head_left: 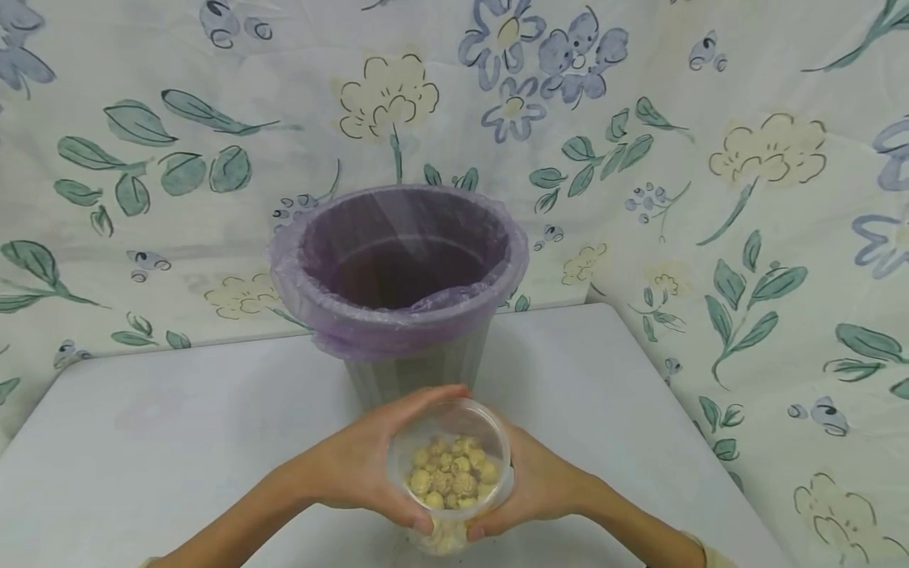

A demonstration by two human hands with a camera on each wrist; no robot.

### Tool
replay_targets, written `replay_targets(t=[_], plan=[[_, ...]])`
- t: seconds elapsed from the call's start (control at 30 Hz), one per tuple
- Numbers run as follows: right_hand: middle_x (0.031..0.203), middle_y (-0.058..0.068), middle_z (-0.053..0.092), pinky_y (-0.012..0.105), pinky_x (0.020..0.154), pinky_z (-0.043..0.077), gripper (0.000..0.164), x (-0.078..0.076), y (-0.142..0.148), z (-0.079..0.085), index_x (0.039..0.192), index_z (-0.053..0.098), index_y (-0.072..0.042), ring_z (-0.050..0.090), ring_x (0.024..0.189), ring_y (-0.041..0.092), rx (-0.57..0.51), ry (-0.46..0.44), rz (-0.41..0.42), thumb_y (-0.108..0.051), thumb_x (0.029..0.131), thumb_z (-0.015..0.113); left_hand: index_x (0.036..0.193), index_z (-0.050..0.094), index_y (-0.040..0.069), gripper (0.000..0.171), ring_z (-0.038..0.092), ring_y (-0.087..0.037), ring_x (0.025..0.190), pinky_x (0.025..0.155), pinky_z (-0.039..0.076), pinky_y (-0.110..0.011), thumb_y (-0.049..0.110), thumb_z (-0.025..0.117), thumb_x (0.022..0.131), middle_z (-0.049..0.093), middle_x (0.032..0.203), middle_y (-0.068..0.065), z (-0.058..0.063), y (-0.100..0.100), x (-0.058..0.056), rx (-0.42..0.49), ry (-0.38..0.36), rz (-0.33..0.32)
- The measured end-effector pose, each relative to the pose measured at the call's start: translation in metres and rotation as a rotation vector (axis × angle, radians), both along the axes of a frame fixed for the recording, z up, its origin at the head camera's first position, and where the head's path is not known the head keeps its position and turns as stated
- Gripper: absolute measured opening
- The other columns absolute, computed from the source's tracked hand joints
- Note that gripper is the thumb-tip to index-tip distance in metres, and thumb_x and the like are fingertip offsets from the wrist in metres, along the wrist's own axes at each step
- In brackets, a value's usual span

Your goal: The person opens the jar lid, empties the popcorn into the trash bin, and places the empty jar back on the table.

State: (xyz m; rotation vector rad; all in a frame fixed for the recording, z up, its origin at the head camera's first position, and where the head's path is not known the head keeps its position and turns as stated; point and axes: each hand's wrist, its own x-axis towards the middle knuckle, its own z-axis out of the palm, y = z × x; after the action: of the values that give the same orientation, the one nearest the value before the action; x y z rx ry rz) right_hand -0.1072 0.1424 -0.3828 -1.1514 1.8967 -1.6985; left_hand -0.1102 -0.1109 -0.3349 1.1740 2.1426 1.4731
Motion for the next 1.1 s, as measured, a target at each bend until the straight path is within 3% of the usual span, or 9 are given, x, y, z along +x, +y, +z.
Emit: replay_targets(t=[0.13,0.37,0.53,0.6,0.67,0.73,0.8,1.0,1.1], plan=[[0.146,0.010,0.046,0.043,0.109,0.038,0.105,0.006,-0.004,-0.002,0.153,0.028,-0.014,0.045,0.133,0.029,-0.021,0.033,-0.051,-0.006,0.069,0.089,0.153,0.039,0.018,0.103,0.046,-0.023,0.134,0.108,0.037,-0.051,0.031,0.093,0.067,0.046,0.150,0.001,-0.001,0.003,0.005,-0.026,0.117,0.083],[0.142,0.012,0.050,0.044,0.107,0.041,0.104,0.016,-0.013,-0.008,0.151,0.033,-0.012,0.050,0.128,0.032,-0.071,0.055,-0.198,-0.007,0.065,0.092,0.151,0.043,0.020,0.101,0.048,-0.021,0.132,0.106,0.039,-0.055,0.034,0.094,0.064,0.049,0.147,0.004,-0.008,0.010,0.016,-0.024,0.176,0.218],[0.138,0.009,0.054,0.044,0.102,0.045,0.100,0.013,-0.020,-0.012,0.147,0.036,-0.013,0.054,0.122,0.029,-0.049,0.120,-0.367,-0.020,0.066,0.093,0.149,0.044,0.008,0.105,0.050,-0.027,0.129,0.102,0.043,-0.055,0.037,0.095,0.062,0.049,0.146,-0.006,-0.018,0.023,0.020,-0.025,0.266,0.416],[0.138,0.007,0.053,0.045,0.100,0.046,0.099,0.010,-0.022,-0.014,0.148,0.036,-0.015,0.054,0.121,0.028,-0.041,0.125,-0.410,-0.028,0.067,0.092,0.149,0.042,0.006,0.108,0.051,-0.028,0.127,0.100,0.044,-0.055,0.040,0.095,0.062,0.048,0.146,-0.007,-0.019,0.027,0.022,-0.033,0.274,0.492],[0.140,0.007,0.052,0.046,0.100,0.046,0.099,0.007,-0.023,-0.015,0.148,0.035,-0.015,0.053,0.122,0.029,-0.051,0.112,-0.401,-0.034,0.069,0.091,0.152,0.037,0.007,0.112,0.049,-0.029,0.128,0.100,0.043,-0.057,0.040,0.096,0.061,0.047,0.146,-0.007,-0.018,0.027,0.023,-0.031,0.239,0.510],[0.142,0.006,0.050,0.046,0.101,0.045,0.101,0.006,-0.022,-0.016,0.150,0.033,-0.019,0.051,0.125,0.029,-0.056,0.073,-0.373,-0.034,0.069,0.092,0.156,0.030,0.012,0.117,0.046,-0.032,0.131,0.101,0.040,-0.061,0.040,0.095,0.063,0.044,0.149,-0.008,-0.015,0.022,0.024,-0.022,0.178,0.475],[0.143,0.006,0.048,0.046,0.102,0.044,0.102,0.006,-0.018,-0.016,0.152,0.032,-0.020,0.049,0.126,0.030,-0.058,0.055,-0.334,-0.029,0.069,0.092,0.159,0.023,0.015,0.119,0.041,-0.035,0.136,0.104,0.034,-0.065,0.035,0.094,0.066,0.040,0.153,-0.010,-0.011,0.014,0.023,-0.002,0.110,0.391],[0.146,0.007,0.047,0.044,0.109,0.038,0.110,0.007,-0.006,-0.010,0.152,0.032,-0.020,0.046,0.131,0.032,-0.057,0.015,-0.169,-0.006,0.062,0.093,0.160,0.023,0.023,0.103,0.027,-0.036,0.144,0.108,0.018,-0.072,0.030,0.086,0.079,0.030,0.160,0.000,-0.006,-0.016,0.002,0.029,-0.152,0.009],[0.146,0.010,0.047,0.043,0.110,0.037,0.109,0.007,-0.004,-0.007,0.152,0.033,-0.017,0.046,0.131,0.033,-0.053,-0.014,-0.066,-0.002,0.062,0.092,0.159,0.026,0.026,0.097,0.027,-0.030,0.146,0.109,0.018,-0.070,0.037,0.084,0.081,0.032,0.159,0.003,-0.009,-0.020,-0.007,0.027,-0.210,-0.140]])
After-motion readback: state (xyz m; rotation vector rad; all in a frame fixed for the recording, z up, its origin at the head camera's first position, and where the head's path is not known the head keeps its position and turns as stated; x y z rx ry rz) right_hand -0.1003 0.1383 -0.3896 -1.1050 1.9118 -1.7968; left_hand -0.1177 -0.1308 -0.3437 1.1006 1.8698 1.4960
